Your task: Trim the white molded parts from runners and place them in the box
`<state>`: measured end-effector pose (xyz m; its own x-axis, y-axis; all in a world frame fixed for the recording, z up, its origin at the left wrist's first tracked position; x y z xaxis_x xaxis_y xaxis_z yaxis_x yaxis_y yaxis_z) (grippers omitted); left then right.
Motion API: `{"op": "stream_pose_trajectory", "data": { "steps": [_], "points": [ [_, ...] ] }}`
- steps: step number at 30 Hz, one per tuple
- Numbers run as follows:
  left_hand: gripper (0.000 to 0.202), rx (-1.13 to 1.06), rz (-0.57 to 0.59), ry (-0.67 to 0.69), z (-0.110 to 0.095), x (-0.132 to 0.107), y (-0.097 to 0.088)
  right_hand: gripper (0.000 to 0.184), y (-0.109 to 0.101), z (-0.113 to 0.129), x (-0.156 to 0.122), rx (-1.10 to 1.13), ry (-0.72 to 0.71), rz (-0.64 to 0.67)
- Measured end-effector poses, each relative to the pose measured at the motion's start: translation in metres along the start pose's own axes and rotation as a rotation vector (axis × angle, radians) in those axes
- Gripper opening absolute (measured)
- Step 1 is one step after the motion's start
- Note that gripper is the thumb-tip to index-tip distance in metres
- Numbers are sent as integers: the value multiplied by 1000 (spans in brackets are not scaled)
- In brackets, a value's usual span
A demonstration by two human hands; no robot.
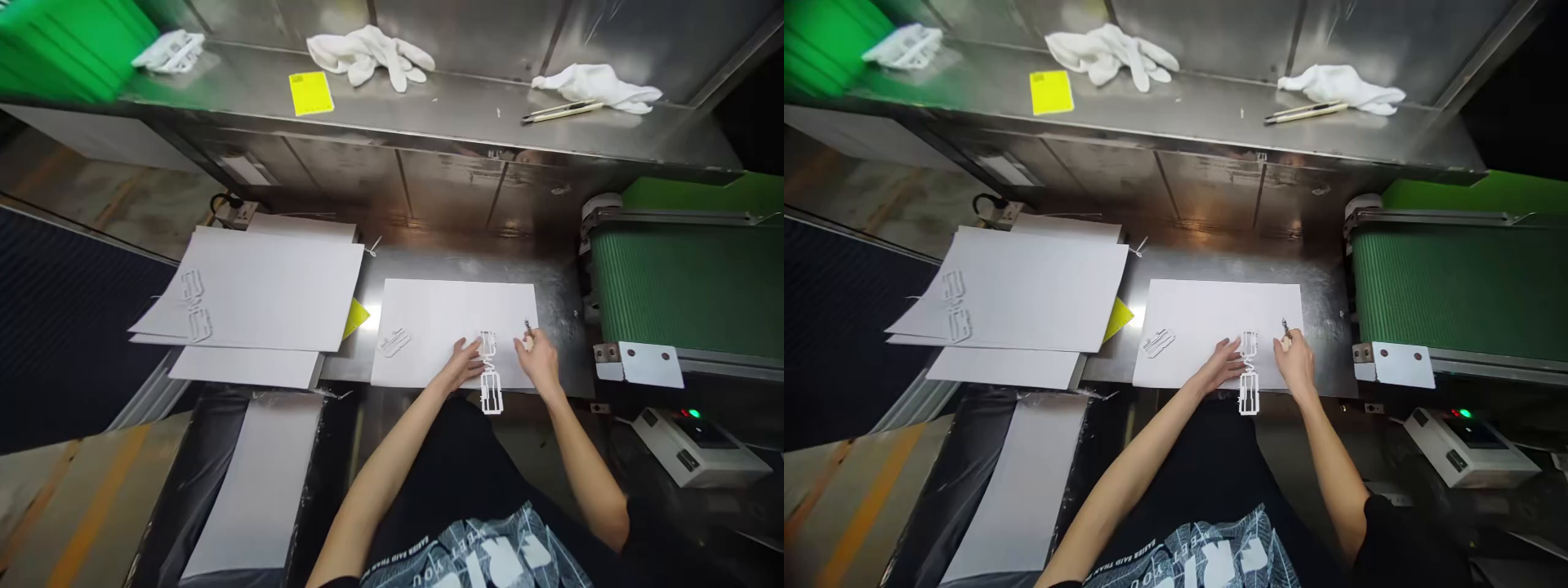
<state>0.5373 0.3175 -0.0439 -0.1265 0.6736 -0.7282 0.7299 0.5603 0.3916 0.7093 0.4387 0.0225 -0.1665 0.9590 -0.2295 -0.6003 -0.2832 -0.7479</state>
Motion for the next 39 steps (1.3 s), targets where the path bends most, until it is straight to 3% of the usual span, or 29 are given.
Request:
{"op": "stream_pose_trajectory", "data": {
  "steps": [3,6,9,13,16,19,23,28,32,36,39],
  "points": [
    [76,-1,0,7,15,6,10,27,42,-9,2,45,11,174],
    [63,-24,6,49,12,-1,14,28,55,-6,-5,151,-33,291],
    [63,-86,35,152,-13,-31,5,36,34,14,-22,290,-83,323],
    [59,-304,-14,444,-69,-104,-19,45,-18,54,-47,603,-211,204],
    [45,-448,-49,647,-97,-155,-25,46,-37,79,-65,850,-372,344],
    [37,-510,-95,721,-104,-182,-26,46,-31,97,-81,980,-491,527],
    [30,-618,-109,786,-98,-198,-34,46,-19,116,-93,1065,-569,567],
    [12,-735,-184,821,-98,-215,-43,48,-17,133,-97,1092,-604,613],
    [21,-853,-175,829,-100,-223,-40,40,-19,140,-104,1087,-653,632],
    [15,-638,-248,891,-97,-225,-48,40,-20,139,-108,1083,-553,606],
    [63,-256,-332,1006,-96,-232,-63,41,-22,137,-107,1118,-298,614]
  ]
}}
Point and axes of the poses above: each hand's wrist, its own x-axis towards the middle knuckle, its own y-axis out of the palm, z = x × y, the point moved 3 cm from there along x, towards the middle knuckle, and after that the axes turned 1 degree about -x, right-handed, at the moved point
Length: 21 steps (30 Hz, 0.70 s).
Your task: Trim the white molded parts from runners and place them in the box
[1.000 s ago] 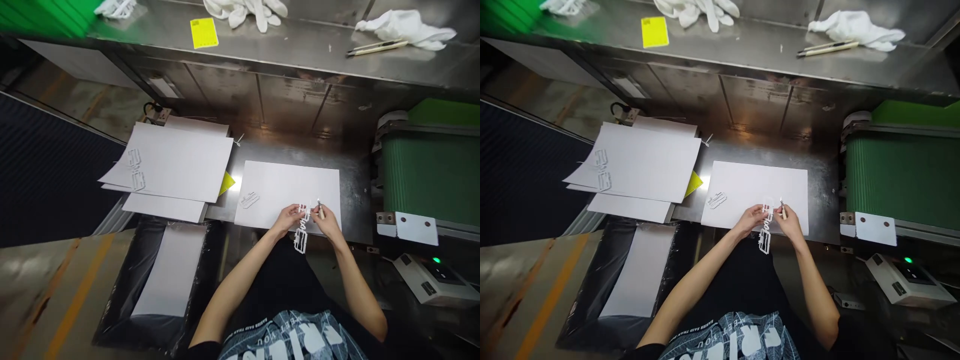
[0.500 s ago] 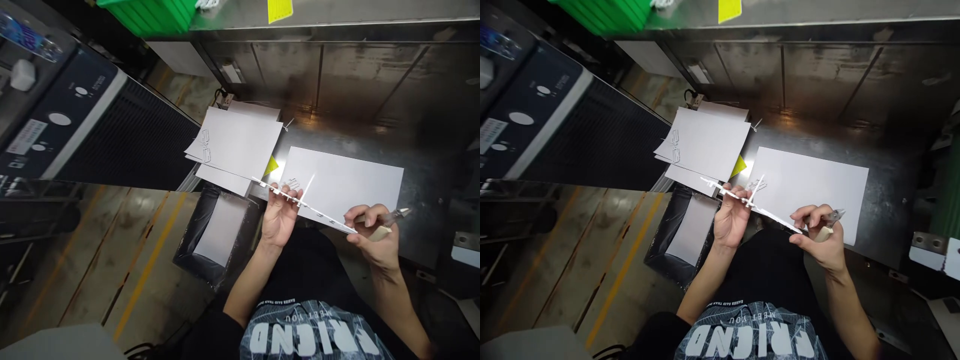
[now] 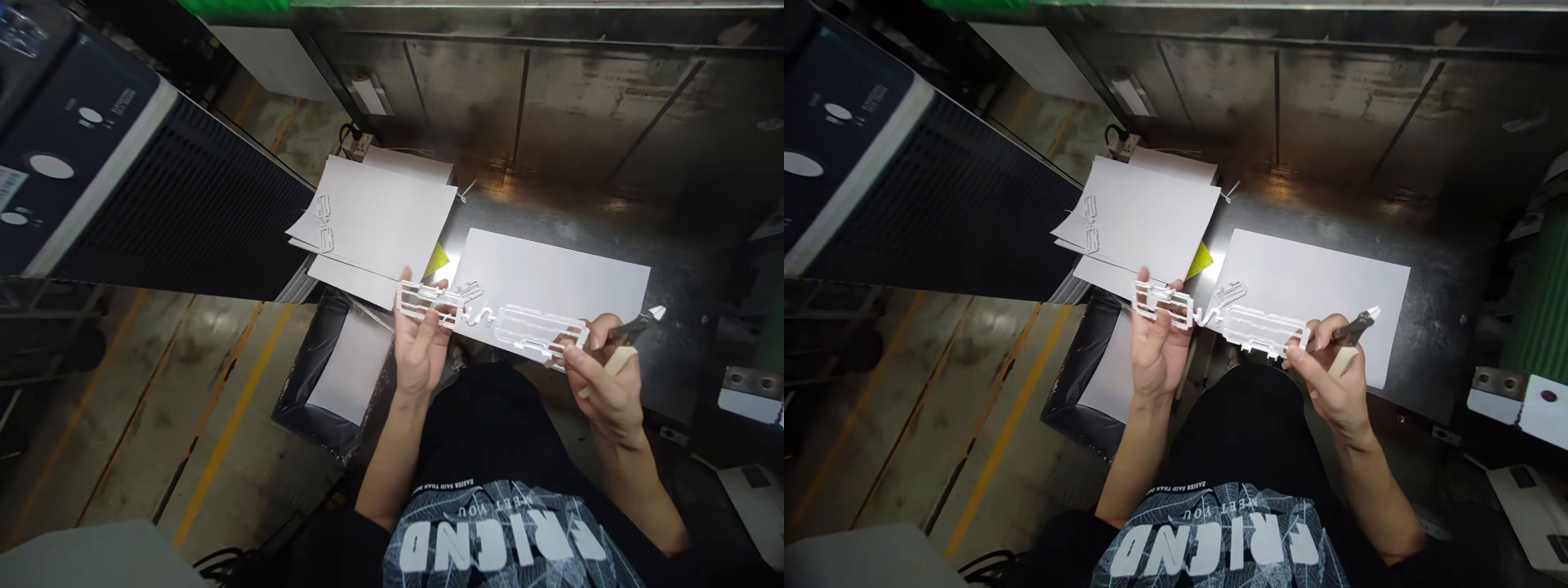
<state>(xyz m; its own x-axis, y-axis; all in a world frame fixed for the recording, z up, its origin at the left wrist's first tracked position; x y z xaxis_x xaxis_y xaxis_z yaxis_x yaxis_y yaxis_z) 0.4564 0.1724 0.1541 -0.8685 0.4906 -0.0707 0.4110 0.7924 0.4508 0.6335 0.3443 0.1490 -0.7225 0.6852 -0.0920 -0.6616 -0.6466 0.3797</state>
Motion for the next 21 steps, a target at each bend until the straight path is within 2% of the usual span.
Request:
{"op": "stream_pose_trajectory", "data": {
  "steps": [2,5,8,11,14,17,19,21],
  "points": [
    [84,199,129,122,-7,1,-9,41,-1,3,0,59,123,-46],
    [80,390,261,250,-17,1,-20,38,-4,9,0,135,209,-82],
    [68,438,278,314,-24,0,-25,36,-9,10,-2,166,212,-122],
    [60,455,210,327,-29,-3,-25,40,-17,6,-3,141,174,-149],
    [39,441,59,240,-34,-7,-22,48,-26,2,-2,51,72,-98],
    [42,407,-89,33,-38,-12,-16,44,-37,-3,2,-156,43,-179],
    [46,401,-117,-94,-40,-13,-13,40,-41,-6,4,-256,87,-247],
    [46,396,-88,-189,-41,-14,-11,42,-39,-8,7,-244,139,-245]
  ]
}}
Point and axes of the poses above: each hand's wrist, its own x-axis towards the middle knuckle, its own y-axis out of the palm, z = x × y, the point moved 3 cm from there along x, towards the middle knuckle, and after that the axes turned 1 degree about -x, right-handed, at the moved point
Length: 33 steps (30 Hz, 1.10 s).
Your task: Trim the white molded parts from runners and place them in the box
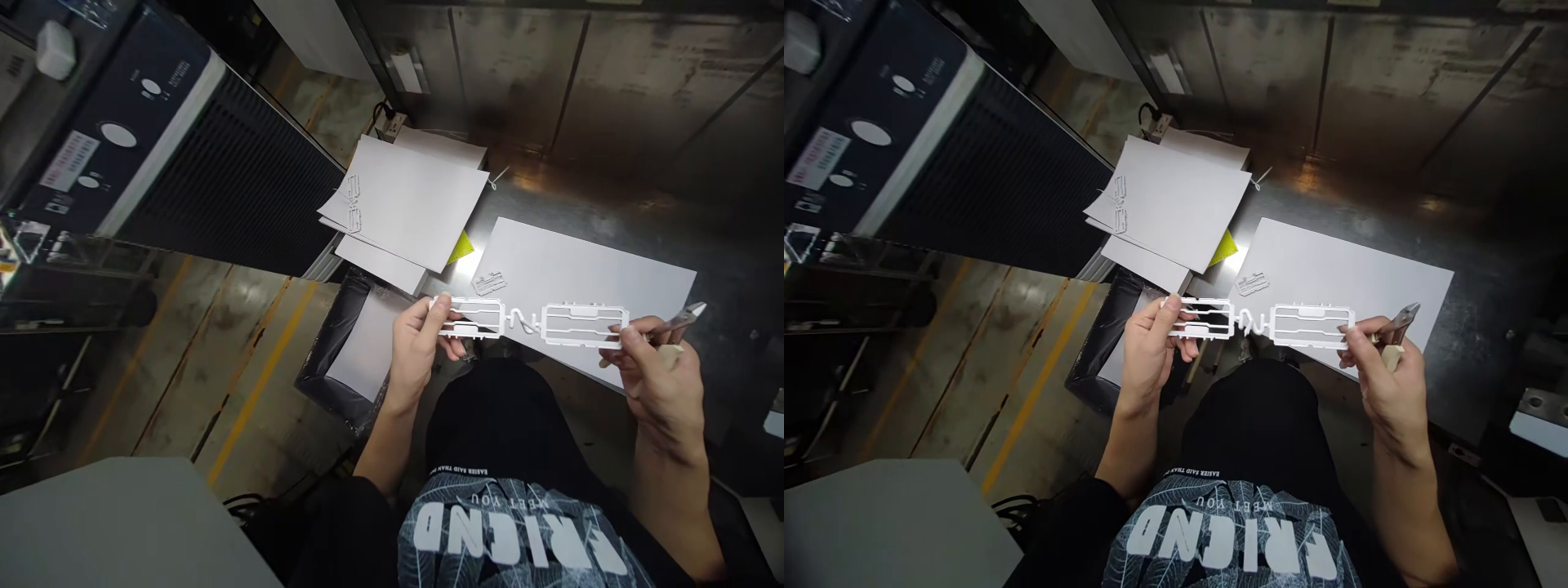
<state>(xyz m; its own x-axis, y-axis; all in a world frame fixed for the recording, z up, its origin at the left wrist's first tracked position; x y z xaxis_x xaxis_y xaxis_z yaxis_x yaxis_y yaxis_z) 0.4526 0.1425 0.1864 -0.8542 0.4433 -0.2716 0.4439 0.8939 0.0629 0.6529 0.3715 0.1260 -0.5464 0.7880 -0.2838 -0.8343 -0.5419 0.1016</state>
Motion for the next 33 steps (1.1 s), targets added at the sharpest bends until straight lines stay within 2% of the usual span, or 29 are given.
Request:
{"op": "stream_pose_trajectory", "data": {
  "steps": [2,4,8,9,11,14,18,22,25,27,29,33],
  "points": [
    [43,22,66,-55,0,0,0,44,4,0,1,62,44,8],
    [42,103,115,-14,-1,0,-3,46,7,1,0,105,68,8],
    [71,482,229,340,-14,-1,-7,43,10,4,0,146,84,37],
    [74,585,261,422,-17,-2,-7,42,9,5,0,151,88,40],
    [66,746,297,543,-21,-2,-6,43,8,5,0,156,89,34],
    [51,841,311,650,-25,-1,-3,44,6,6,1,151,84,34],
    [57,872,340,681,-21,0,2,40,5,6,3,117,94,32],
    [53,807,301,593,-10,6,4,41,-1,-1,9,134,120,100],
    [47,597,254,294,3,17,2,44,-10,-9,8,85,111,200],
    [56,385,259,48,13,22,1,45,-13,-11,1,-60,83,300],
    [62,208,298,-97,17,21,2,47,-8,-9,-9,-234,40,437],
    [56,123,411,-150,15,12,6,52,18,5,-23,-491,-52,666]
  ]
}}
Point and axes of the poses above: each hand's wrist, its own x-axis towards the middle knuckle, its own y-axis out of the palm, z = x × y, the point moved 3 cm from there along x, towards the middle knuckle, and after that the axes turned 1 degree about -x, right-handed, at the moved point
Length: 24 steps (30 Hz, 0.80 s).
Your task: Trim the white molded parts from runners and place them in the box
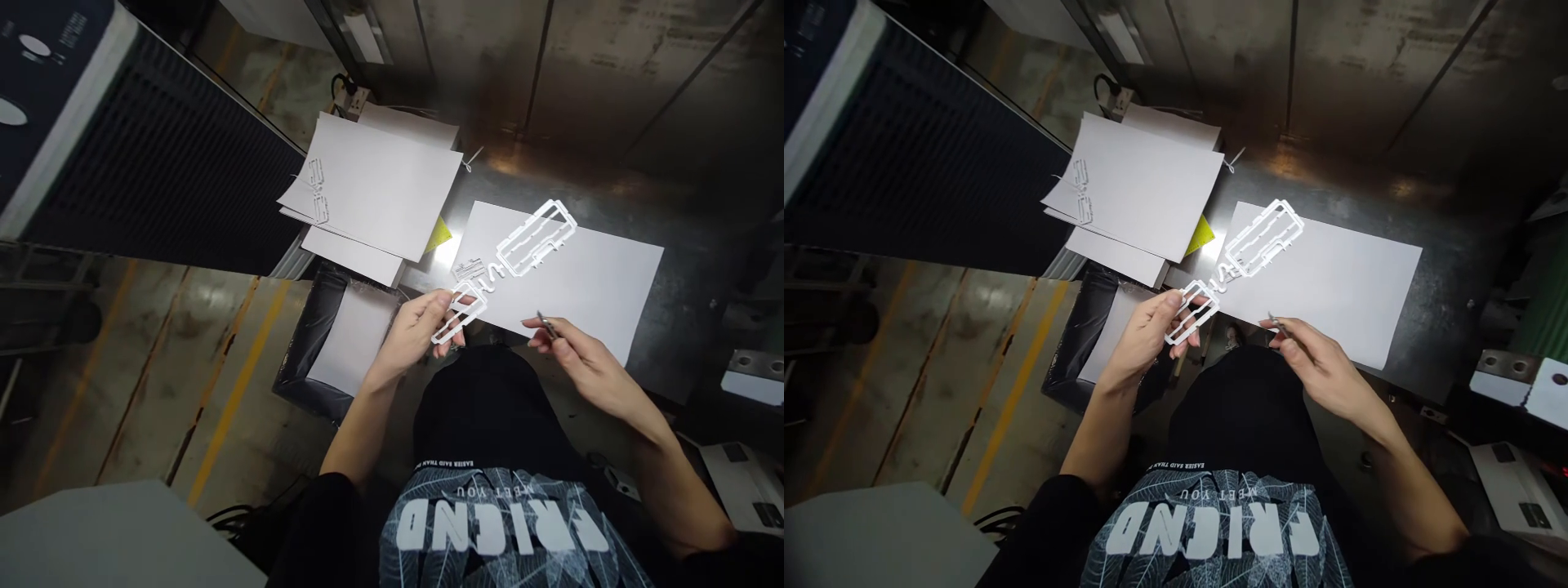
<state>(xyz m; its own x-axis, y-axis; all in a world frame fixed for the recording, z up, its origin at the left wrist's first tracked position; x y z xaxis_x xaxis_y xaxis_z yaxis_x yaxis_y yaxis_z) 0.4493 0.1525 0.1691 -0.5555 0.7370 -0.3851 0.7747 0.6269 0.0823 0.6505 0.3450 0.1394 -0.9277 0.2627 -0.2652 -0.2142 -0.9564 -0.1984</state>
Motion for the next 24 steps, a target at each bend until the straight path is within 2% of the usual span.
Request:
{"op": "stream_pose_trajectory", "data": {
  "steps": [4,8,17,24],
  "points": [
    [54,24,61,-11,-4,-8,8,50,7,25,12,-130,-2,40],
    [54,42,75,-14,-6,-11,12,45,6,37,19,-160,6,45],
    [55,99,116,-10,-6,-12,15,51,9,37,23,-136,16,58],
    [54,128,149,-31,-2,-10,17,48,8,38,21,-152,25,27]
  ]
}}
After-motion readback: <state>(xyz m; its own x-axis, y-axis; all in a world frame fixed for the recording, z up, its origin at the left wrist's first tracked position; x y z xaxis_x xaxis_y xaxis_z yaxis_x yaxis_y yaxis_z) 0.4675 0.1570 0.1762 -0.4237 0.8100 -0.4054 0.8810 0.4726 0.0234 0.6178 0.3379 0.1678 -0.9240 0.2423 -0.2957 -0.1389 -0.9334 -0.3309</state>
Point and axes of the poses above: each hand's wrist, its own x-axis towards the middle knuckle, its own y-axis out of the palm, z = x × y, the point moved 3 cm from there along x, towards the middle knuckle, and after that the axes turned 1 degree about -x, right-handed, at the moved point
